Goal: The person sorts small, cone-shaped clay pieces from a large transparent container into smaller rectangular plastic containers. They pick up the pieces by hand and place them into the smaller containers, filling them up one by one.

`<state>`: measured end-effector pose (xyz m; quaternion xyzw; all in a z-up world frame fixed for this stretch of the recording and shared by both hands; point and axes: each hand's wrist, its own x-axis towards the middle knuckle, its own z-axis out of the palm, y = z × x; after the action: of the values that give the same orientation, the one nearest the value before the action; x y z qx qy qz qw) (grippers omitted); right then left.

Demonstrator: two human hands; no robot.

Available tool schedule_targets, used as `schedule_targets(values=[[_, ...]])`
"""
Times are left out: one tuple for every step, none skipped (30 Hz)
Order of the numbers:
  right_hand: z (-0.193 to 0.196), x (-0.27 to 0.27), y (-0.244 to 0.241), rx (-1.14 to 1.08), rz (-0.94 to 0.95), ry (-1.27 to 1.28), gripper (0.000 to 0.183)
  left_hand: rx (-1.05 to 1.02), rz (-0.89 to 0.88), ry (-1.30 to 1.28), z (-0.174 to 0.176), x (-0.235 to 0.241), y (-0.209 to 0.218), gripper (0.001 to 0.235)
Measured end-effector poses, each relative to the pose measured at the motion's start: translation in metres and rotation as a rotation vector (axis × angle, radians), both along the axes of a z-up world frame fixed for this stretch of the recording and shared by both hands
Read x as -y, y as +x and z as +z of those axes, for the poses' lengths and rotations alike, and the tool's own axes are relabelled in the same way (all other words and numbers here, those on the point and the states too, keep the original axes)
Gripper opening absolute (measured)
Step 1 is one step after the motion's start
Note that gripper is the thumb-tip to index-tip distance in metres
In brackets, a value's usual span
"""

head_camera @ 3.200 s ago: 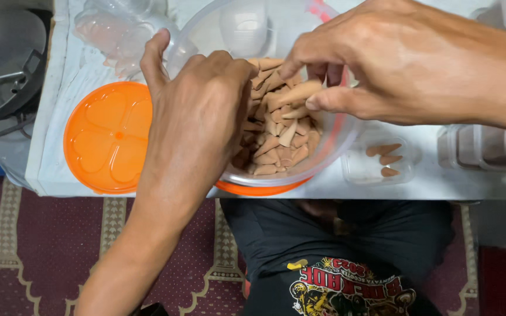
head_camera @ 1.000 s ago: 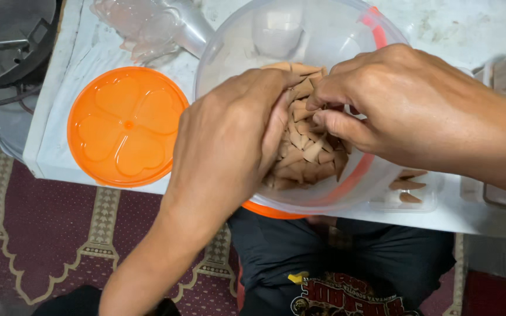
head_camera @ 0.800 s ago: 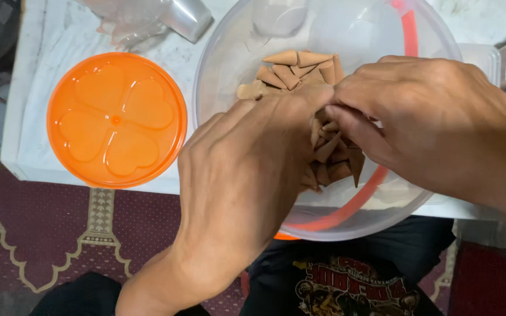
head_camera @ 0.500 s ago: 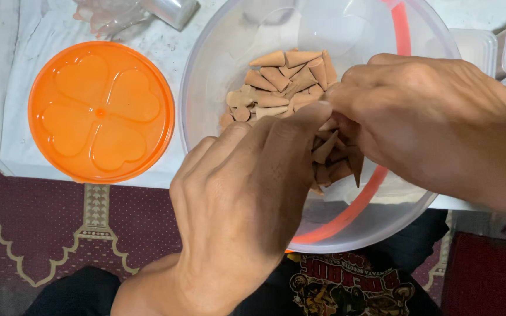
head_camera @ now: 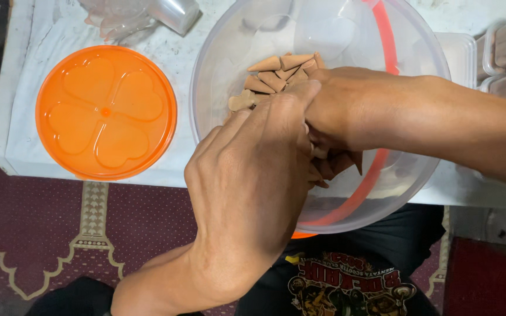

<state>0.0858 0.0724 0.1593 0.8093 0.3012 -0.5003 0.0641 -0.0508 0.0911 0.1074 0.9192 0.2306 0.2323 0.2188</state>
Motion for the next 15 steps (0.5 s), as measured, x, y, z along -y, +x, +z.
schedule_targets(values=[[-0.015,0.007,0.013,0.001,-0.002,-0.002,0.020,0.001,-0.002,-0.002,-0.001,-0.001,0.000,0.045],[-0.031,0.014,0.026,0.119,0.285,0.098,0.011,0.002,0.008,0.040,-0.001,-0.002,0.000,0.043],[-0.047,0.022,0.039,0.237,0.573,0.199,0.020,0.004,0.019,0.082,-0.002,-0.003,0.001,0.043],[-0.036,0.022,0.037,0.236,0.566,0.198,0.020,0.003,0.012,0.082,-0.001,-0.005,0.001,0.043],[-0.024,0.022,0.036,0.281,0.533,0.162,0.016,0.012,0.003,0.072,0.000,-0.006,0.001,0.043],[-0.012,0.023,0.034,0.329,0.499,0.130,0.015,0.024,-0.006,0.065,0.001,-0.007,0.001,0.043],[-0.010,0.029,0.038,0.332,0.491,0.132,0.015,0.027,-0.014,0.069,0.004,-0.014,0.001,0.043],[-0.007,0.035,0.042,0.351,0.534,0.195,0.022,0.035,-0.077,0.051,0.007,-0.020,0.001,0.038],[-0.003,0.041,0.046,0.370,0.576,0.259,0.031,0.042,-0.141,0.034,0.011,-0.026,0.002,0.034],[0.003,0.046,0.047,0.378,0.568,0.260,0.031,0.047,-0.150,0.039,0.012,-0.034,0.004,0.034],[0.008,0.052,0.047,0.360,0.522,0.308,0.033,0.083,-0.193,0.045,0.012,-0.041,0.007,0.030],[0.013,0.057,0.048,0.338,0.474,0.357,0.037,0.116,-0.236,0.050,0.013,-0.049,0.009,0.026],[0.014,0.065,0.051,0.343,0.466,0.359,0.037,0.118,-0.244,0.054,0.014,-0.053,0.010,0.026],[0.013,0.074,0.053,0.266,0.387,0.491,0.027,0.205,-0.324,0.106,0.015,-0.056,0.010,0.025],[0.011,0.084,0.055,0.189,0.303,0.624,0.021,0.292,-0.405,0.156,0.015,-0.060,0.011,0.024]])
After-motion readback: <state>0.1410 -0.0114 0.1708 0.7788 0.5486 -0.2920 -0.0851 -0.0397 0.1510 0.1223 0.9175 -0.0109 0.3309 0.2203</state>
